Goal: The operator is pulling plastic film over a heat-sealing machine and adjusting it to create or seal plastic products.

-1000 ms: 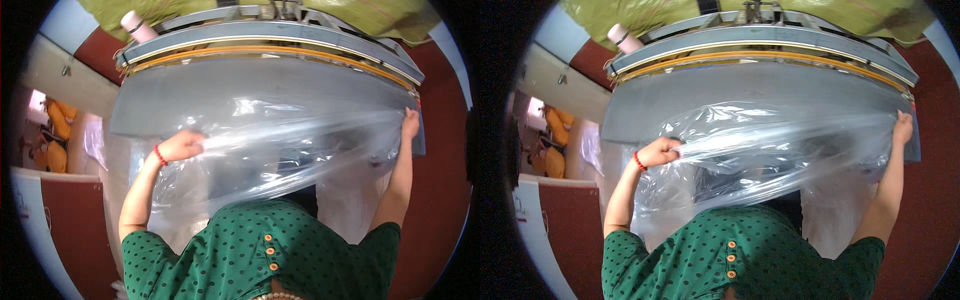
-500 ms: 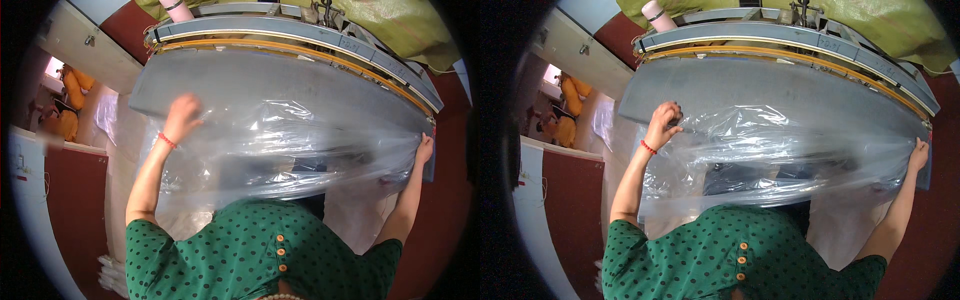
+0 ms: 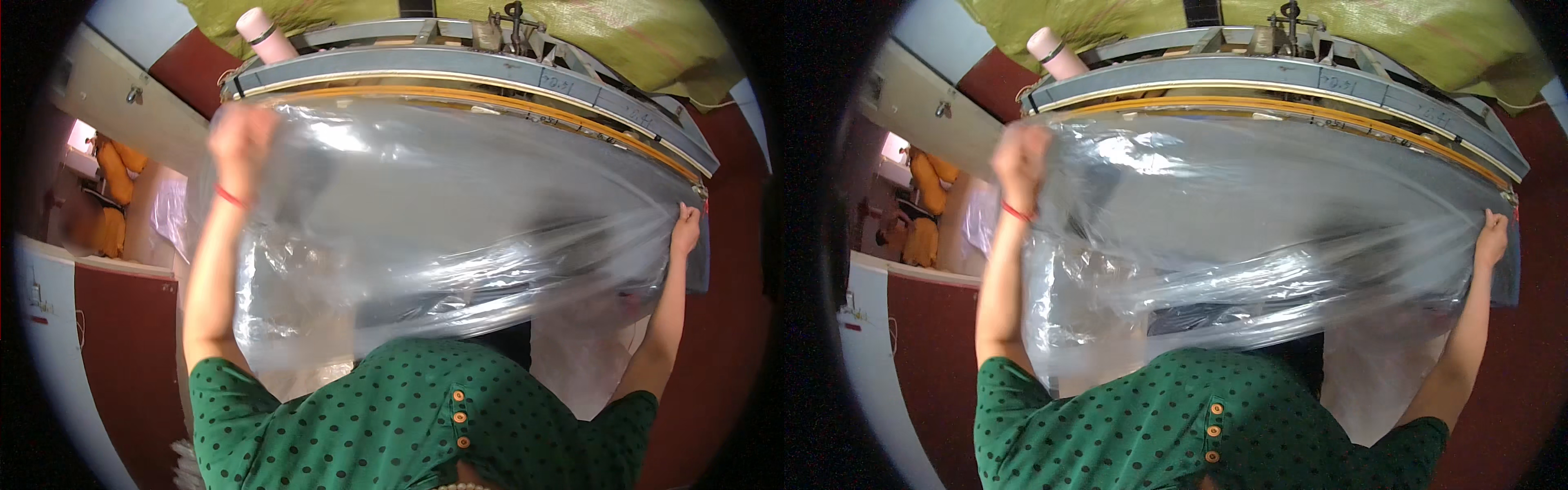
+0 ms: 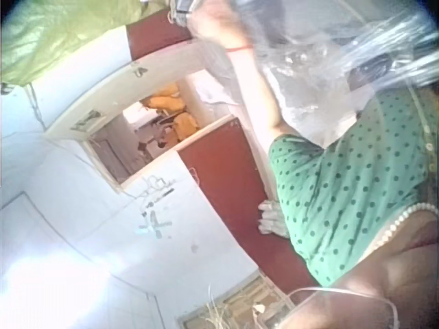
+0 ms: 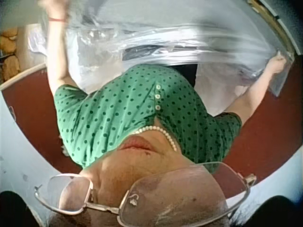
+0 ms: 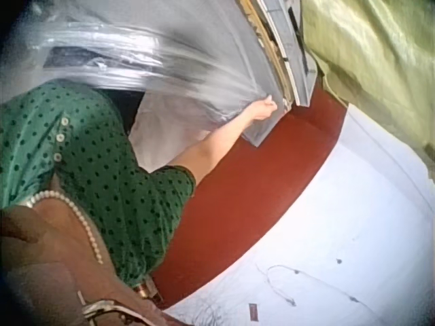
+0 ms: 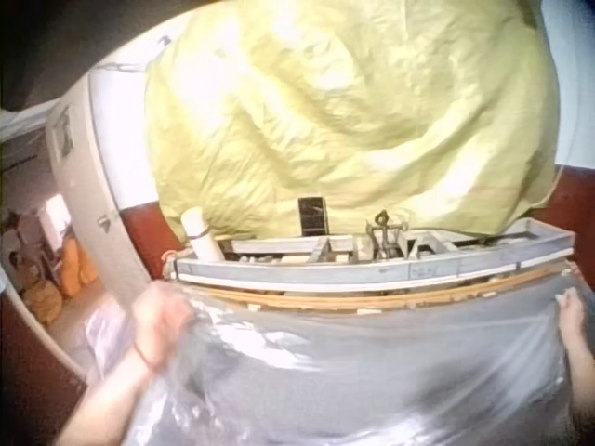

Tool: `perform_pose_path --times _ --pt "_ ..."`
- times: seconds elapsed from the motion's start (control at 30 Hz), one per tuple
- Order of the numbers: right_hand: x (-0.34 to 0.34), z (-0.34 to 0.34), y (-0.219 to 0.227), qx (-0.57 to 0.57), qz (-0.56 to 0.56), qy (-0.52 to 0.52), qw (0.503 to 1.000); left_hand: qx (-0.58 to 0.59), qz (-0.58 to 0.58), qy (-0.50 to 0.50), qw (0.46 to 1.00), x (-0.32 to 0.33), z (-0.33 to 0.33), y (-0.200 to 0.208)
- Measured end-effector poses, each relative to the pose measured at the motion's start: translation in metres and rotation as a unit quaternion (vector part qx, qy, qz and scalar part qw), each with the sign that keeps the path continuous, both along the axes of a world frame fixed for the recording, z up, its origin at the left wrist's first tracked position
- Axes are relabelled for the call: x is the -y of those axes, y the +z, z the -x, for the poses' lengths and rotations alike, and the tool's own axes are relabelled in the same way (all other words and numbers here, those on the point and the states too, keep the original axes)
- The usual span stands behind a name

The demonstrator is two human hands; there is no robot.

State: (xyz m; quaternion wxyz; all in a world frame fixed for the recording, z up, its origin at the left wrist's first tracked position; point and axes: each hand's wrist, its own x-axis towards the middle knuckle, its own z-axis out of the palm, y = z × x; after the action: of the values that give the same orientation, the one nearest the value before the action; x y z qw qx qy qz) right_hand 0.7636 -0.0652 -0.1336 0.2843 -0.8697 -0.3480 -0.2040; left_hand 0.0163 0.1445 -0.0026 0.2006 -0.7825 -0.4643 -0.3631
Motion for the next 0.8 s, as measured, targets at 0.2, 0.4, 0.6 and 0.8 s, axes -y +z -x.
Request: perform_pose_path --times 0.2,0.4,0.6,0.8 --pt "0.066 -0.074 -0.006 -0.001 0.127 -0.156 0.980 -0.134 0.305 0.115 0.936 -0.037 0.057 -0.131" --pt "0.047 -0.088 -0.013 0.041 0.154 -0.163 0.974 -0.057 0.291 0.178 0.938 -0.109 0.138 -0.137" --pt "0.060 -0.108 -0.016 0.049 0.146 -0.181 0.971 0.252 0.322 -0.138 0.902 0.024 0.011 -0.049" --pt "0.059 -0.111 -0.016 0.055 0.146 -0.162 0.974 -0.206 0.347 -0.201 0.893 0.208 -0.044 -0.112"
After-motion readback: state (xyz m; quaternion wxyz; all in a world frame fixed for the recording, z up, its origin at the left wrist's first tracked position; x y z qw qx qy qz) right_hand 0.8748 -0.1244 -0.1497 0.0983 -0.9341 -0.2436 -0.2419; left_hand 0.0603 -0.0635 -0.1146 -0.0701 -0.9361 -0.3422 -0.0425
